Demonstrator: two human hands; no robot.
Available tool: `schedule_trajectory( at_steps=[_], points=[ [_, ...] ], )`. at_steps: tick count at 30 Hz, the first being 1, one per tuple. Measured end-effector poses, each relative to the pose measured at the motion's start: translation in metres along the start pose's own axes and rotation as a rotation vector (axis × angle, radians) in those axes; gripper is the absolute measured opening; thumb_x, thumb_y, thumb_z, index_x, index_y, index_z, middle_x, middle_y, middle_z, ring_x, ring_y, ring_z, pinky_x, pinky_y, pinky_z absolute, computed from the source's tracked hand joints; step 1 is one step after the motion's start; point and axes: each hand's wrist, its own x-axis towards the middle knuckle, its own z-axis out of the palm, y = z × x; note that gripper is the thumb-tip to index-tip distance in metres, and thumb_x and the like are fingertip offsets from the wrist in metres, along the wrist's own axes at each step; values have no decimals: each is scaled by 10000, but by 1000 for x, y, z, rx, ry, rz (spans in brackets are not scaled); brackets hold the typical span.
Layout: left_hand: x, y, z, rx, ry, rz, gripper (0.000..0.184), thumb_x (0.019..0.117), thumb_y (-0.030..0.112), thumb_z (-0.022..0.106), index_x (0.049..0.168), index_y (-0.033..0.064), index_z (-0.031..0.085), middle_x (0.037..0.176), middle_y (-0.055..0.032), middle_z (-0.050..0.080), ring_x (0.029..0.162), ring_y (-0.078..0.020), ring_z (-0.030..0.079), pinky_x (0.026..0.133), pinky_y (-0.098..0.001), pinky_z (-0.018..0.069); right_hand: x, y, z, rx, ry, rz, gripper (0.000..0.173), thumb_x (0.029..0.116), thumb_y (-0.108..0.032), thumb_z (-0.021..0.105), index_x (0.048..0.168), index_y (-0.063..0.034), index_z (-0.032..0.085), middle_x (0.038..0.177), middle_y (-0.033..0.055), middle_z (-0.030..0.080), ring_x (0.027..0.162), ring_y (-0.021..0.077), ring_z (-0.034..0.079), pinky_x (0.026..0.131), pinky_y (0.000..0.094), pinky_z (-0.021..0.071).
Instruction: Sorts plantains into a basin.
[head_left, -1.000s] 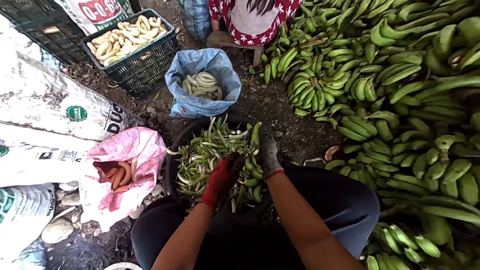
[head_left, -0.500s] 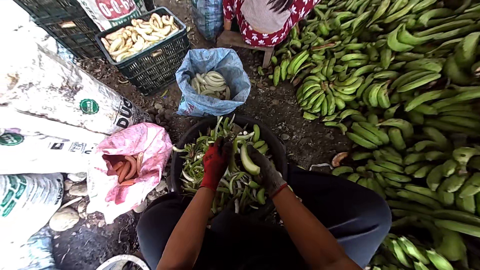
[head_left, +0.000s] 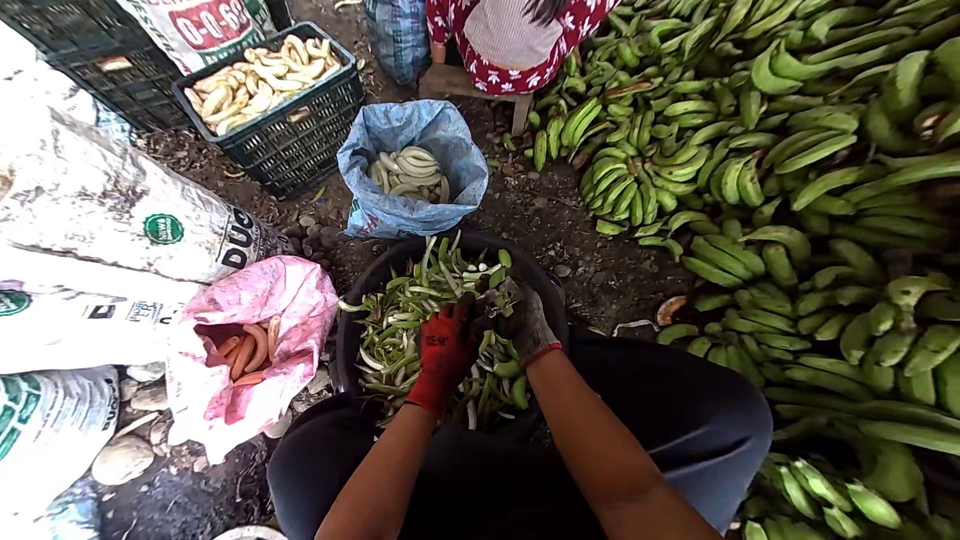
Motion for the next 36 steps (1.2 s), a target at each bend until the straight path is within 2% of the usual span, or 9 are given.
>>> schedule_trajectory(
  at_steps=[6,10,13,16,19,23,28,32,36],
  points=[
    [11,-6,-2,-62,39,-67,579,1038,514,396,1448,152,588,1270,-217,661,1084,-426,662,890,-616,513,-6,11,6,-230,33,-104,315,1085,-260,467,1338,-89,543,1054,88,648,870,159,636,755,361,563],
    [24,-28,-8,-202,-61,-122,583,1078,520,311,1477,170,553,1316,-183,646,1176,-358,641,989,-589,500,-19,1,2,-657,-148,-93,442,1082,-388,477,1437,-133,542,1273,91,654,1092,149,639,948,357,539],
    [28,-46,-8,-329,-62,-160,531,1105,467,323,1452,149,568,1325,-157,657,1237,-313,619,1057,-568,467,-32,-9,0,-895,-339,27,473,1063,-386,520,1464,-138,541,1323,122,643,1134,182,646,982,393,534],
    [28,-46,-10,-398,12,-176,501,1102,460,348,1393,142,604,1199,-145,691,1110,-281,657,975,-536,508,-25,-7,-9,-739,-377,107,469,1075,-410,477,1488,-189,511,1221,105,672,969,199,686,802,372,593],
    [23,-35,-15,-393,1,-134,530,1090,501,347,1401,153,599,1209,-118,690,1094,-245,662,967,-504,520,-7,-6,-19,-476,-287,193,543,1046,-465,526,1468,-127,478,1052,132,690,811,228,686,672,366,593],
    [9,-23,-8,-240,-112,-7,623,1057,571,309,1432,164,595,1288,-141,670,1166,-300,652,988,-557,507,0,-12,-20,-131,-147,245,352,1062,-342,450,1186,-47,596,856,130,683,676,217,667,564,352,568],
    [-3,-13,-2,19,-121,265,604,1029,561,401,1409,147,623,1203,-211,689,1071,-427,672,884,-636,511,12,-16,-35,5,-234,277,464,1085,-438,344,1168,-58,596,865,77,657,687,148,647,606,292,572],
    [-1,-10,-3,85,-108,298,511,1003,481,531,1403,179,631,1223,-204,685,1107,-441,655,904,-648,490,8,-21,-32,50,-266,321,456,1085,-420,341,1143,-53,605,827,63,637,640,127,625,573,257,559],
    [1,-9,-2,114,-85,284,511,1002,492,524,1418,211,620,1232,-194,682,1114,-439,651,918,-654,486,1,-13,-32,19,-247,322,430,1083,-408,368,1179,-65,609,863,75,660,692,140,650,604,284,571]
  ],
)
